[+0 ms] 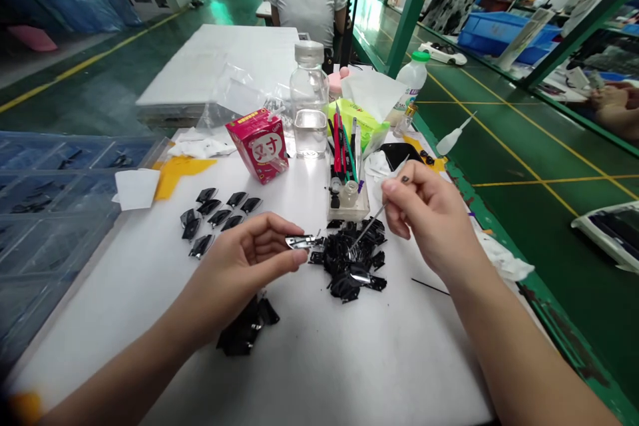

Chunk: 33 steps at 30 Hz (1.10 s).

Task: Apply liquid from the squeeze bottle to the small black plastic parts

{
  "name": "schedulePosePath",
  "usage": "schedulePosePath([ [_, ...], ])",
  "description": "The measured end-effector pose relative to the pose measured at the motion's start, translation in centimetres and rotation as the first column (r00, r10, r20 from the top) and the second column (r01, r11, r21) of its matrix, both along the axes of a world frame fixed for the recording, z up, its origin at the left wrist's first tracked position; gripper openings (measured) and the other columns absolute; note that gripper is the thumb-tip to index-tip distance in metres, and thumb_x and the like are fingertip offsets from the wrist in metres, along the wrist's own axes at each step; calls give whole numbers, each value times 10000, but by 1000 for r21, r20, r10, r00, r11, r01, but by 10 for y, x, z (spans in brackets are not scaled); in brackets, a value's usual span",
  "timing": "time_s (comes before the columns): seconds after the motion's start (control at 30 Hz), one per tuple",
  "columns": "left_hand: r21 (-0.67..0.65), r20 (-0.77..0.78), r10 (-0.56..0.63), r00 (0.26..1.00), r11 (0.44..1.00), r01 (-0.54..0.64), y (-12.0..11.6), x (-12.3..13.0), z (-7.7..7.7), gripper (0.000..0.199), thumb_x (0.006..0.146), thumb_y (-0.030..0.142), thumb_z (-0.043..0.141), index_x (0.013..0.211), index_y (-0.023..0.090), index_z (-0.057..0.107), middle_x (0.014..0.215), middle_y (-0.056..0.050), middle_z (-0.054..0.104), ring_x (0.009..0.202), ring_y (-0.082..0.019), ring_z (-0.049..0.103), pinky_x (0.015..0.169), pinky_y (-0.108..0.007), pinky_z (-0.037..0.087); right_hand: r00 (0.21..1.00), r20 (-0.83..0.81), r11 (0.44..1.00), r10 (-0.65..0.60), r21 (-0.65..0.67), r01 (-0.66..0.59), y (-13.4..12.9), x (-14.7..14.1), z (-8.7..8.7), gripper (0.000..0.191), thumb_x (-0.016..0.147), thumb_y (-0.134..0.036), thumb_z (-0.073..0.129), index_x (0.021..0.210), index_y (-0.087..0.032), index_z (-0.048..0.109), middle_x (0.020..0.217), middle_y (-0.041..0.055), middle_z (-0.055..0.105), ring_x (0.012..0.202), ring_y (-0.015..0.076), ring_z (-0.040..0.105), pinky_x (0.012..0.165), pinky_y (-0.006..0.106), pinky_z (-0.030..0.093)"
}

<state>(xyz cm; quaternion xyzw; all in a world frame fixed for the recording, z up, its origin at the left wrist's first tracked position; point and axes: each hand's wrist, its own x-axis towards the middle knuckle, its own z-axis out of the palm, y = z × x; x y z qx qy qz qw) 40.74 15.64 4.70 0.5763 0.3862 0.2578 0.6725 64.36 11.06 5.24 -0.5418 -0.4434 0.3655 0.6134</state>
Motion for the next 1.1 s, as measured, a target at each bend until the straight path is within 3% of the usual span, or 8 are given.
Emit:
schedulePosePath([
  [0.2, 28, 0, 37, 999, 999, -37, 5, -1, 0, 201, 803, 277, 825, 935, 196, 696, 779, 33, 684, 744, -125, 653, 708, -241, 515, 988, 26, 981, 154, -120, -150, 1, -3, -8, 427, 828, -425, 831, 666, -219, 495, 501, -64, 482, 372, 68, 373, 359, 217, 239],
  [0.6, 60, 14, 48, 999, 997, -49, 6, -1, -2, 204, 797, 279, 815, 927, 184, 689, 758, 25, 682, 721, -144, 665, 717, -270, 526, 974, 37, 964, 224, -154, -216, 3, -6, -6, 501, 762, -523, 855, 636, -222, 475, 469, -80, 483, 331, 65, 358, 344, 214, 216],
  [1.1, 65, 3, 38, 999, 997, -38, 7, -2, -1, 195, 812, 289, 805, 935, 194, 687, 752, 26, 675, 726, -150, 672, 704, -273, 524, 992, 34, 989, 122, -93, -118, 4, 8, -6, 464, 772, -450, 870, 651, -220, 486, 508, -63, 466, 355, 59, 348, 345, 216, 233],
])
